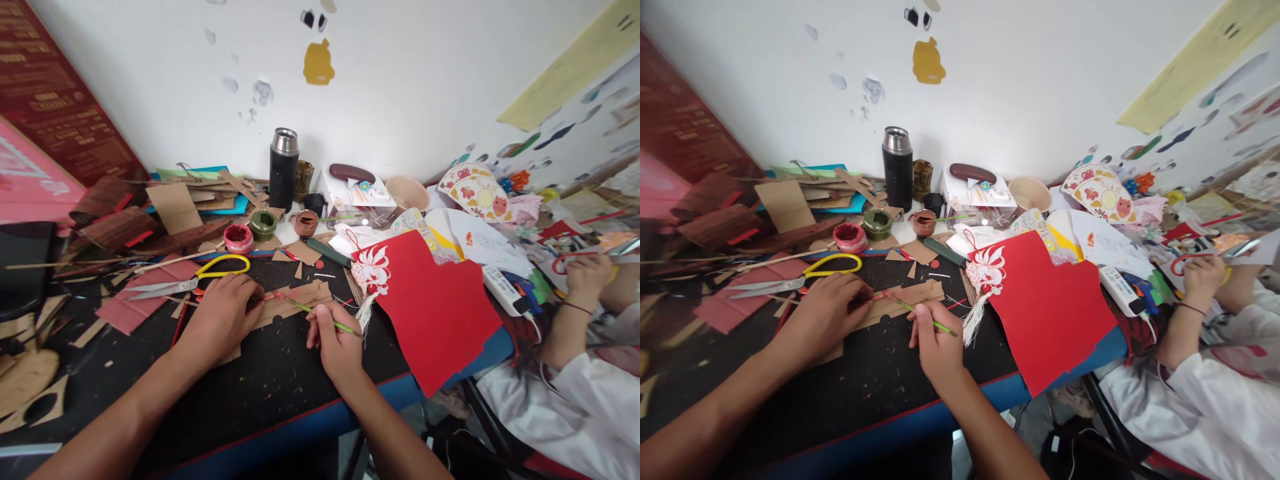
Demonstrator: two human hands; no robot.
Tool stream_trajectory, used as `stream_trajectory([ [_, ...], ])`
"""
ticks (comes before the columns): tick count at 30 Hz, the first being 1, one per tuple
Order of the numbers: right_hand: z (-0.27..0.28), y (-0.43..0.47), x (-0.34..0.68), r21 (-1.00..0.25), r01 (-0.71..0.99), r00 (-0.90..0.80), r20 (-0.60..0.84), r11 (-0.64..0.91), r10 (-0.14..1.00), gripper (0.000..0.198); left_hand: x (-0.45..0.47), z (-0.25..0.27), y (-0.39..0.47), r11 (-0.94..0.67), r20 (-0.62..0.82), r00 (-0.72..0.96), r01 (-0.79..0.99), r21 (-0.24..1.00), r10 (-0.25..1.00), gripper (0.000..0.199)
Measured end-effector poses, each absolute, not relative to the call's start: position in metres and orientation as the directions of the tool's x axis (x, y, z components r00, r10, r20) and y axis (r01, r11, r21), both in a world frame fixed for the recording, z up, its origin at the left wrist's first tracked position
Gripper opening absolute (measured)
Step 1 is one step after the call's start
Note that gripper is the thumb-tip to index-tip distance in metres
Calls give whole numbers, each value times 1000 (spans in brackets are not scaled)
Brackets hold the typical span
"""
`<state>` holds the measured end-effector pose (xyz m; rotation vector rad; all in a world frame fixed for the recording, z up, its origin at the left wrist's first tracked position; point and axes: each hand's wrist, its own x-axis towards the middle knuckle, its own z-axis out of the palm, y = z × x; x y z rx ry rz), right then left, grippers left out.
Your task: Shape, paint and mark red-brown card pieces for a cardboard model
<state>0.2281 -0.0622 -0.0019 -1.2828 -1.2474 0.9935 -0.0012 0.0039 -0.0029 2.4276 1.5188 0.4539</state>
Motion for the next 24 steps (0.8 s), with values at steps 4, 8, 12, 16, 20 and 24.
stream_trajectory([
  [4, -4, -62, 229, -987, 139, 127, 101, 84, 987, 49, -1, -3, 4, -435, 139, 413, 823, 366, 900, 14],
  [8, 1, -62, 233, -989, 128, 179, 91, 68, 980, 52, -1, -3, 4, -444, 156, 416, 822, 357, 896, 14],
  [12, 2, -63, 229, -990, 118, 142, 91, 74, 986, 53, -1, -4, 3, -442, 153, 415, 827, 347, 897, 13],
  [16, -2, -64, 224, -984, 154, 93, 100, 85, 991, 52, -1, -5, 3, -447, 166, 415, 822, 354, 895, 15],
  [20, -3, -65, 229, -984, 153, 131, 108, 88, 985, 50, 0, -5, 3, -450, 173, 416, 816, 363, 893, 14],
  [24, 0, -64, 233, -989, 124, 179, 108, 86, 978, 50, 0, -5, 2, -451, 177, 415, 821, 350, 892, 14],
])
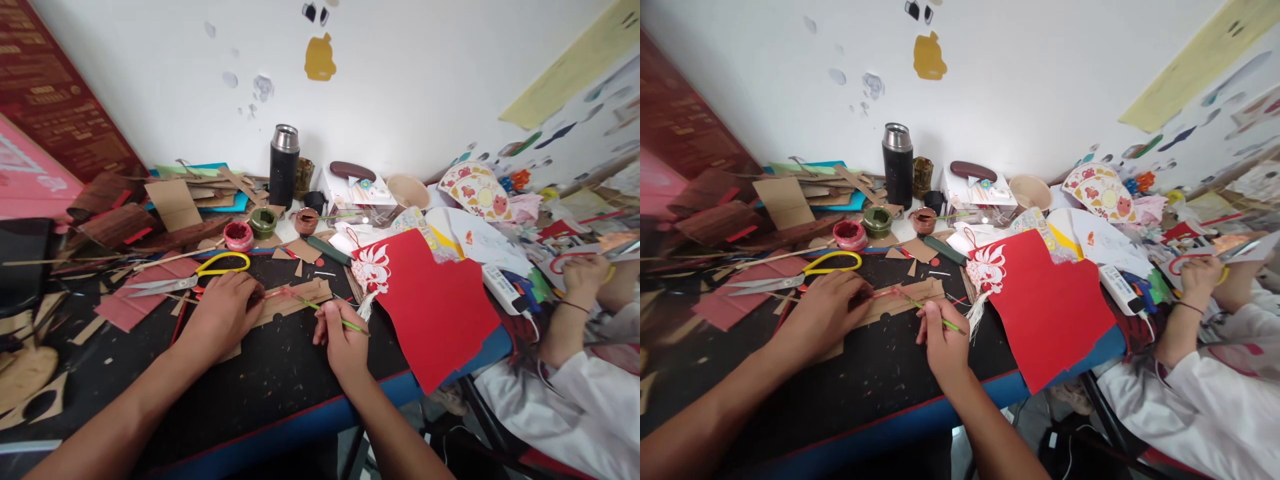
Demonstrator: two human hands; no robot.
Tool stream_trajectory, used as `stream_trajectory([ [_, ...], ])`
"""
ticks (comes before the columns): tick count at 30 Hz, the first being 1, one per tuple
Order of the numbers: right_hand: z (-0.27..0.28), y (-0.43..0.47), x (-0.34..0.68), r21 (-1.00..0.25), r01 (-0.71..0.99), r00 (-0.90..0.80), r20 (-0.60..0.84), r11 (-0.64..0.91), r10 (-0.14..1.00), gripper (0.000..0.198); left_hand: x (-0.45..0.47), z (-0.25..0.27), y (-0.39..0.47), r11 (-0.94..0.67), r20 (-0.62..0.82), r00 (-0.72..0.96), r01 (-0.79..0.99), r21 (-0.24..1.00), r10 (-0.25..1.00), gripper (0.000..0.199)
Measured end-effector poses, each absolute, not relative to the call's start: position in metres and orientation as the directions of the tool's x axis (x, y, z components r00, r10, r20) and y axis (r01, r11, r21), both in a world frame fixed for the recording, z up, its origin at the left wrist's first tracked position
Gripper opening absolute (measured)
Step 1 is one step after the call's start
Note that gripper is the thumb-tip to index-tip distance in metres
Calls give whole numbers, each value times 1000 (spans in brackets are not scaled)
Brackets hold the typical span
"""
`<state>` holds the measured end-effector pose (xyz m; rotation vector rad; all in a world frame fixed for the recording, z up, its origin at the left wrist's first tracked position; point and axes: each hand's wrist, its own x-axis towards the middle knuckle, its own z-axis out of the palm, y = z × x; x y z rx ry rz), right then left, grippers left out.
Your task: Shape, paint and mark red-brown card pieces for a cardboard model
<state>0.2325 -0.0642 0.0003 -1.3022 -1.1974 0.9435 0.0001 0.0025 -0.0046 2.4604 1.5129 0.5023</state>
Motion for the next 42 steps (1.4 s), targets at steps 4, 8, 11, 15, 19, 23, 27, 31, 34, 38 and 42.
stream_trajectory([
  [4, 1, -64, 227, -990, 107, 142, 105, 90, 984, 50, 0, -4, 2, -457, 184, 419, 822, 338, 889, 14],
  [8, -2, -64, 225, -988, 123, 104, 103, 90, 989, 49, 0, -5, 2, -460, 183, 422, 825, 329, 888, 13],
  [11, -3, -64, 229, -990, 119, 146, 96, 78, 985, 50, 0, -6, 2, -463, 186, 425, 819, 338, 886, 15],
  [15, -2, -65, 236, -995, 82, 209, 72, 56, 975, 50, -1, -7, 2, -473, 195, 431, 810, 347, 881, 15],
  [19, -2, -66, 232, -993, 83, 165, 91, 78, 982, 50, 0, -7, 3, -462, 183, 424, 817, 345, 887, 14],
  [23, -5, -65, 226, -989, 110, 103, 109, 98, 989, 48, 0, -6, 3, -452, 181, 414, 820, 351, 892, 15],
  [27, -7, -65, 229, -993, 99, 129, 74, 62, 989, 50, -3, -4, 4, -452, 166, 421, 804, 386, 892, 18],
  [31, -7, -66, 232, -996, 83, 136, 53, 42, 989, 52, -4, -1, 6, -418, 125, 405, 804, 423, 906, 21],
  [34, -8, -66, 231, -996, 74, 136, 49, 39, 989, 51, -2, 0, 7, -409, 118, 397, 816, 409, 910, 22],
  [38, -8, -68, 231, -997, 73, 129, 39, 30, 991, 52, 1, -1, 7, -431, 123, 416, 826, 363, 901, 22],
  [42, -8, -72, 234, -998, 65, 134, 26, 18, 991, 52, 1, -3, 6, -445, 135, 426, 817, 368, 895, 21],
])
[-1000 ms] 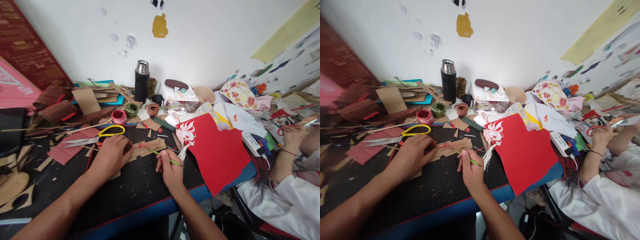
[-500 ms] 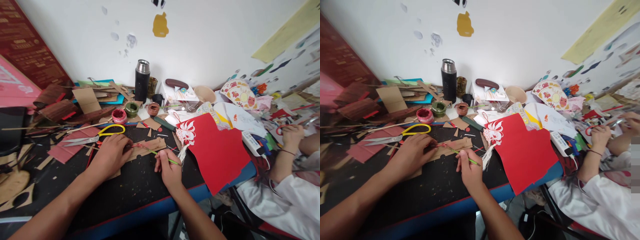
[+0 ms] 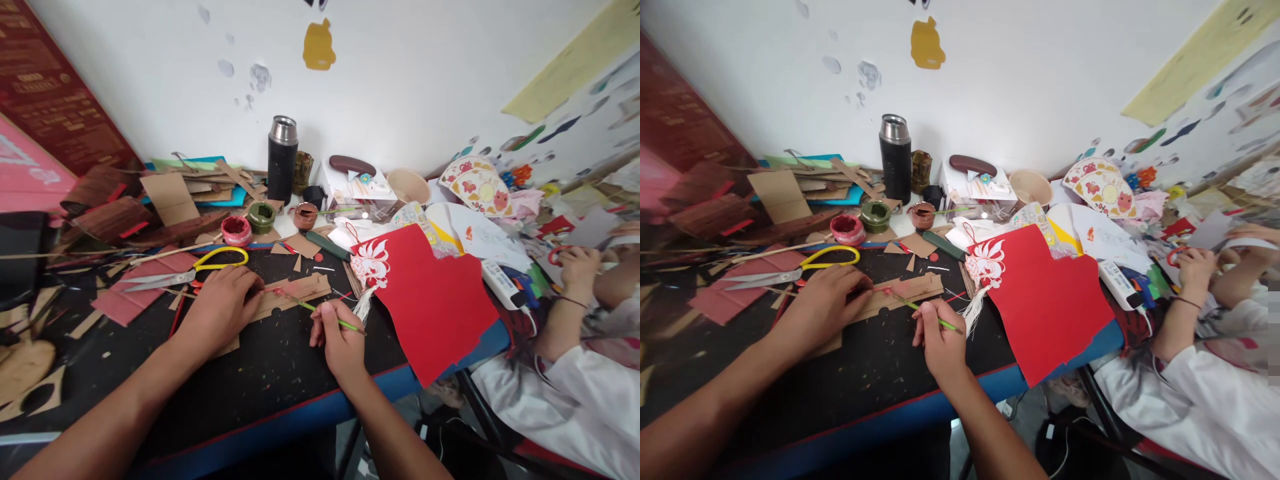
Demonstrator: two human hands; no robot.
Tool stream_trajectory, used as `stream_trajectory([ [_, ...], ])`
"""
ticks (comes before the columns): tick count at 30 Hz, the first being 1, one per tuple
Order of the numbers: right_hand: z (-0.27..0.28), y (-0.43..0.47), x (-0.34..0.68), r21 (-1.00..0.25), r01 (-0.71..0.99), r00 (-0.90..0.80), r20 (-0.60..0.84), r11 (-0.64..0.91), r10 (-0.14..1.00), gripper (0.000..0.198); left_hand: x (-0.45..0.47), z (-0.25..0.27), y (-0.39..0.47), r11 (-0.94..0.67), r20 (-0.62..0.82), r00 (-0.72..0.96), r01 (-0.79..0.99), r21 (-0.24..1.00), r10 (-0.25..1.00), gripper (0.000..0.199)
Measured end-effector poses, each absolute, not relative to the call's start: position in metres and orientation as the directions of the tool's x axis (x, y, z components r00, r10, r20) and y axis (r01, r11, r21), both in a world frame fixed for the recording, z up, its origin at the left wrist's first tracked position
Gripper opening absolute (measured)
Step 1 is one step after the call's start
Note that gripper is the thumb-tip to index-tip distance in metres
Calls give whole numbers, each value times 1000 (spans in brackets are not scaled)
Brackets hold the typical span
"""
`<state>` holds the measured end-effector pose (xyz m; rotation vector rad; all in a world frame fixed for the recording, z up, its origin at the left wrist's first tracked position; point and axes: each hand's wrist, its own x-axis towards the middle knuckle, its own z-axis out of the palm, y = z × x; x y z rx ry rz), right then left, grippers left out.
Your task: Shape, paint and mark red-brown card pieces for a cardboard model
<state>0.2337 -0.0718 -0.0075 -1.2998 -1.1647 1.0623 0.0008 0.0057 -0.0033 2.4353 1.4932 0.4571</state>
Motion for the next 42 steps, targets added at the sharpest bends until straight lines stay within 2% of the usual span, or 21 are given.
stream_trajectory([
  [7, -1, -72, 233, -998, 27, 174, 57, 53, 983, 52, 1, -5, 5, -448, 153, 422, 816, 365, 894, 18],
  [14, -5, -68, 226, -992, 102, 115, 81, 69, 990, 51, 2, -3, 5, -447, 168, 415, 815, 369, 894, 20],
  [21, -3, -68, 233, -995, 92, 186, 61, 44, 981, 51, 3, -2, 6, -426, 128, 408, 836, 347, 904, 16],
  [28, -2, -68, 225, -987, 147, 88, 85, 71, 993, 51, 3, -3, 5, -435, 140, 412, 837, 332, 900, 19],
  [36, -3, -66, 237, -992, 114, 200, 70, 47, 977, 51, 4, -1, 5, -436, 128, 417, 842, 317, 900, 16],
  [42, -3, -67, 229, -984, 163, 117, 87, 68, 989, 52, 4, 0, 4, -430, 125, 411, 848, 311, 903, 15],
])
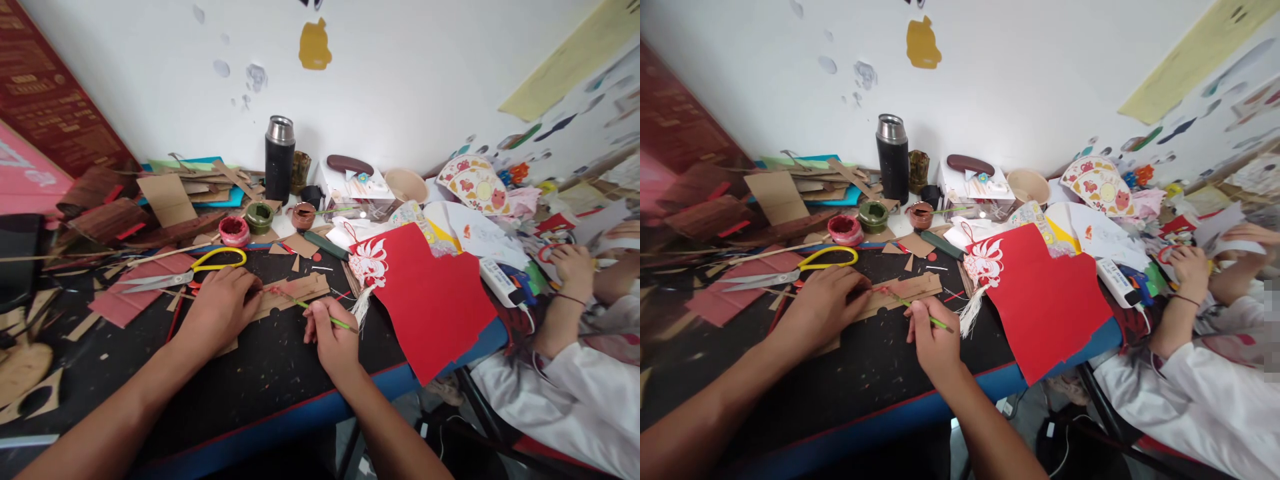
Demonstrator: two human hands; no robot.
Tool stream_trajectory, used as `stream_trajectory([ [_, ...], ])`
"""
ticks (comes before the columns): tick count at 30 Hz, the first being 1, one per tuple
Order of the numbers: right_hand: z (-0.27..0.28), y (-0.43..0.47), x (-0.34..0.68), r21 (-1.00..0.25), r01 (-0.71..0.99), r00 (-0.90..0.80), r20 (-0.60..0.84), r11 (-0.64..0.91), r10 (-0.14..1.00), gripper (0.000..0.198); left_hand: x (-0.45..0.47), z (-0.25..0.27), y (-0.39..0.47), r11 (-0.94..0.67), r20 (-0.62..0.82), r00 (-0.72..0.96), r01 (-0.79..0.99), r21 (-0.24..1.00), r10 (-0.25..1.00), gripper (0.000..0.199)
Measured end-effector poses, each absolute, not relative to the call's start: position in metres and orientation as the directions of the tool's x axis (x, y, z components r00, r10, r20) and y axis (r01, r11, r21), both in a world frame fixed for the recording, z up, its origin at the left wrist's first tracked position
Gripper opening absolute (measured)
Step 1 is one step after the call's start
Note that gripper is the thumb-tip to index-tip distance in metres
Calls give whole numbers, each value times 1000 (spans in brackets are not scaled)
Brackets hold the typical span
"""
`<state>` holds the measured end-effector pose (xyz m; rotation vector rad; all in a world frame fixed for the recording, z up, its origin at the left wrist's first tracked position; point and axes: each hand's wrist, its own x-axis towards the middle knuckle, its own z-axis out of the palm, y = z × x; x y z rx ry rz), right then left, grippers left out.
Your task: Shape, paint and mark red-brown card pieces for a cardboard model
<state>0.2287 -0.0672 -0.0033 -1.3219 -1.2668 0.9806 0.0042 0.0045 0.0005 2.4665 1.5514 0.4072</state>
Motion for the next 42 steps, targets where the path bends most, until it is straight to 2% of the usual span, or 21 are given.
stream_trajectory([
  [8, -4, -65, 238, -987, 153, 192, 84, 55, 978, 51, 3, -2, 5, -434, 132, 414, 843, 318, 901, 15],
  [15, -6, -65, 232, -981, 177, 136, 109, 84, 985, 50, 3, -2, 5, -436, 138, 414, 842, 316, 900, 16],
  [21, -5, -63, 237, -985, 160, 199, 92, 60, 976, 51, 4, -2, 5, -428, 129, 408, 848, 312, 904, 16],
  [28, -4, -63, 232, -982, 168, 131, 106, 83, 986, 51, 2, -4, 5, -431, 127, 414, 835, 342, 901, 16],
  [36, -5, -64, 236, -988, 143, 189, 90, 63, 978, 50, 3, -3, 5, -438, 131, 419, 843, 310, 899, 16],
  [42, -5, -65, 229, -987, 141, 107, 93, 78, 990, 49, 3, -3, 5, -441, 132, 422, 845, 301, 897, 16],
])
